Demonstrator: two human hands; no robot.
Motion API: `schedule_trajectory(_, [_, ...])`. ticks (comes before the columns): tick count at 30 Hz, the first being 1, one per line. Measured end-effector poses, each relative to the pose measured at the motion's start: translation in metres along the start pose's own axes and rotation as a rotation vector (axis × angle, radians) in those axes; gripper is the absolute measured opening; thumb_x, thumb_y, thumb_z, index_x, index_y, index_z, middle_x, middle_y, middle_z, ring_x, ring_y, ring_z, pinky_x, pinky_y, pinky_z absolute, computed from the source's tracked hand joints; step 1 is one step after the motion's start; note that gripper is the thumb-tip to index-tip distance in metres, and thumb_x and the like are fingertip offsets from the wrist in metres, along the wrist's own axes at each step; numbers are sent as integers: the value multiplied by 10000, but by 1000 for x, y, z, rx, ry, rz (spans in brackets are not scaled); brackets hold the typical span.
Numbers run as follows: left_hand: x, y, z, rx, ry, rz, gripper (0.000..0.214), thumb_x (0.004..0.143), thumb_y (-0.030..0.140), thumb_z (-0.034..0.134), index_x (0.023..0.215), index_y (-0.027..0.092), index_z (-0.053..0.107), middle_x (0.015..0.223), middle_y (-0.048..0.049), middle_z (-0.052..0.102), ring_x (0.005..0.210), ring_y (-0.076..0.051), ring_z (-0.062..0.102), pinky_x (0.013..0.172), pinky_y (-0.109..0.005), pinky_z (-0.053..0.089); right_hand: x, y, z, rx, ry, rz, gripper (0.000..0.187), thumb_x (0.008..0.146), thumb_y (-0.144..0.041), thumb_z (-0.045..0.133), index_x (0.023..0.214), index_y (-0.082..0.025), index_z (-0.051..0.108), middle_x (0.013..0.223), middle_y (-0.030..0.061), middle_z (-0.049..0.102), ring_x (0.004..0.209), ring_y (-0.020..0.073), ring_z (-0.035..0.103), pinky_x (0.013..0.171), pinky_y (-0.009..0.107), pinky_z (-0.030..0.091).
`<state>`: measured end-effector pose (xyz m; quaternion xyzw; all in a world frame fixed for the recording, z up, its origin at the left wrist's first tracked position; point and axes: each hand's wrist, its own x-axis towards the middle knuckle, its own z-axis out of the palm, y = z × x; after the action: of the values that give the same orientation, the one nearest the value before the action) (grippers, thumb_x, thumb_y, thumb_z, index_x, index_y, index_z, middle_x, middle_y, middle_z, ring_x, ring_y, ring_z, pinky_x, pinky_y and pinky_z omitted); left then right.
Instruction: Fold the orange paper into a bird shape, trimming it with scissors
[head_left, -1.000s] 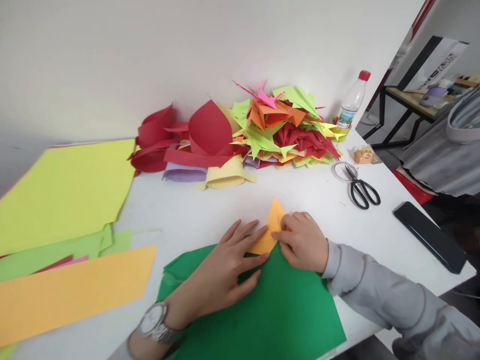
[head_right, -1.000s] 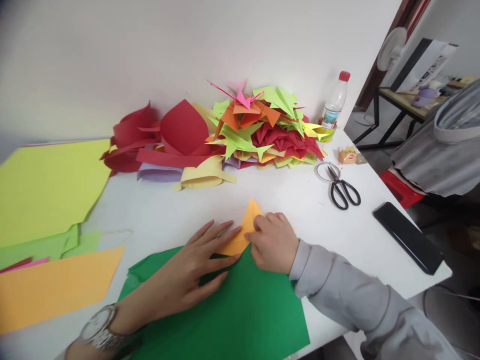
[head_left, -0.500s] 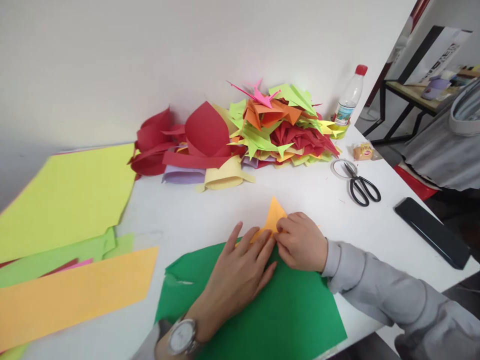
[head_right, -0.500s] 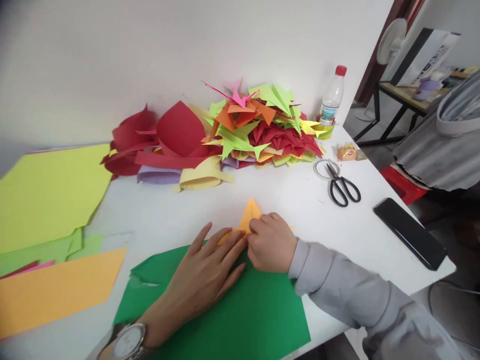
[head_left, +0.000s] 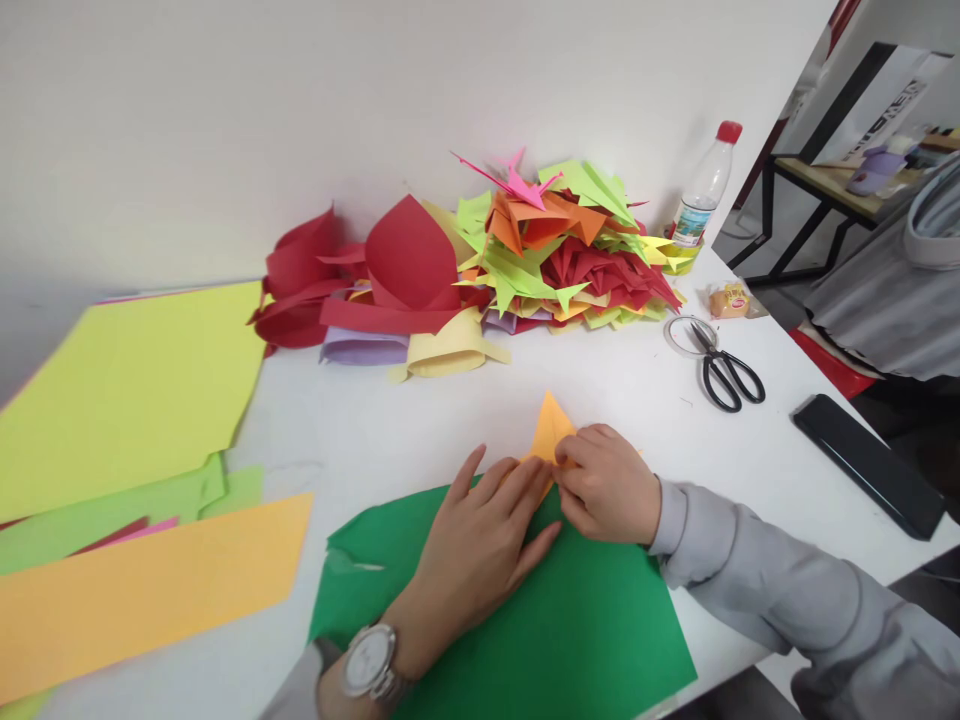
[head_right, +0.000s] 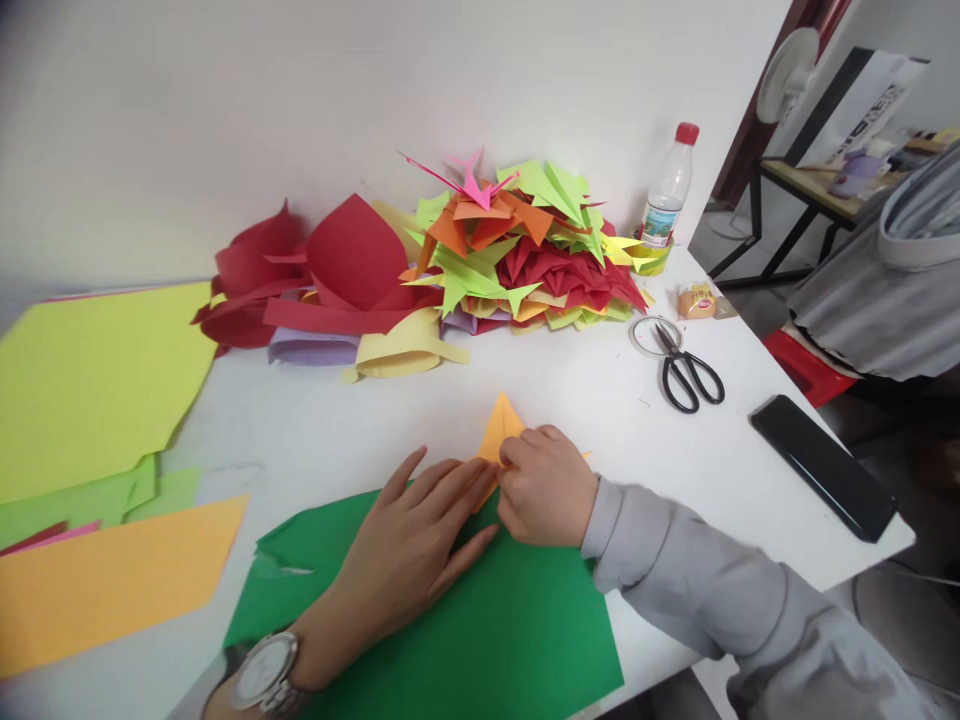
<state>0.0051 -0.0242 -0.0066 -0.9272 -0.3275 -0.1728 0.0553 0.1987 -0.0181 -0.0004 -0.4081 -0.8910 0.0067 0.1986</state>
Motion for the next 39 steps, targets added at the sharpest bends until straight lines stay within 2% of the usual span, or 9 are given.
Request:
schedule_trajectory(5, [1,-10,0,84,23,-53,441,924,389,415,1178,84,608,1121,-172,672,1006,-318,595,1015,-534,346,-2,-2,-1,-7,7,-9,182,793,-179,539,654,-148,651,757,66,579,702,182,442,698,358,353])
schedule_trajectory(10, [2,-22,-4,-22,12,-74,376,920,366,445,1145,109,605,1069,-144,652,975,-304,585,907,-508,439,-8,-2,1,43,54,-21,187,771,-180,540,606,-161,626,723,50,559,669,169,417,697,348,357])
schedule_trajectory(18, [1,-4,-5,-284,7,-285,238,888,338,513,1005,173,640,982,-100,609,888,-259,578,768,-423,522,-9,2,3,45,-10,-8,139,809,-266,566,803,-144,631,804,83,600,766,211,493,750,374,388])
schedule_trajectory(20, [0,-4,-2,-346,14,-310,220,873,329,541,1013,181,624,1007,-92,617,910,-256,588,784,-416,532,-9,0,1,49,-12,77,231,774,-304,610,915,-121,629,934,125,623,869,244,526,821,406,397])
schedule_trajectory(23, [-1,-6,2,-435,36,-331,249,870,325,557,1075,187,583,1079,-90,635,978,-253,603,848,-419,533,-9,-3,-2,37,29,300,549,714,-406,677,1155,-100,562,1173,190,583,1055,318,516,990,515,319])
schedule_trajectory(26, [-1,-7,3,-514,22,-371,252,867,334,559,1078,196,567,1082,-84,656,993,-252,616,866,-428,531,-9,-5,-5,74,6,403,700,713,-444,694,1296,-131,466,1183,170,600,1098,332,518,1069,586,215])
schedule_trajectory(32, [1,-5,-1,-666,-9,-519,309,816,330,604,1094,202,559,977,-66,673,862,-235,652,769,-417,556,-9,-4,-3,204,42,319,654,748,-279,685,1317,-117,409,1164,160,597,1029,287,567,882,455,452])
schedule_trajectory(36, [0,-8,2,-748,32,-610,423,772,294,654,1160,207,510,949,-50,660,767,-196,643,691,-381,571,-11,-5,-1,186,140,172,561,780,-160,604,1307,-139,412,1166,159,594,992,273,582,783,421,494])
schedule_trajectory(39, [0,-9,4,-833,54,-590,517,760,262,660,1232,218,453,1003,-50,657,763,-173,639,674,-343,571,-12,-7,0,169,255,50,460,825,-92,512,1276,-146,436,1098,140,619,945,244,595,750,390,502])
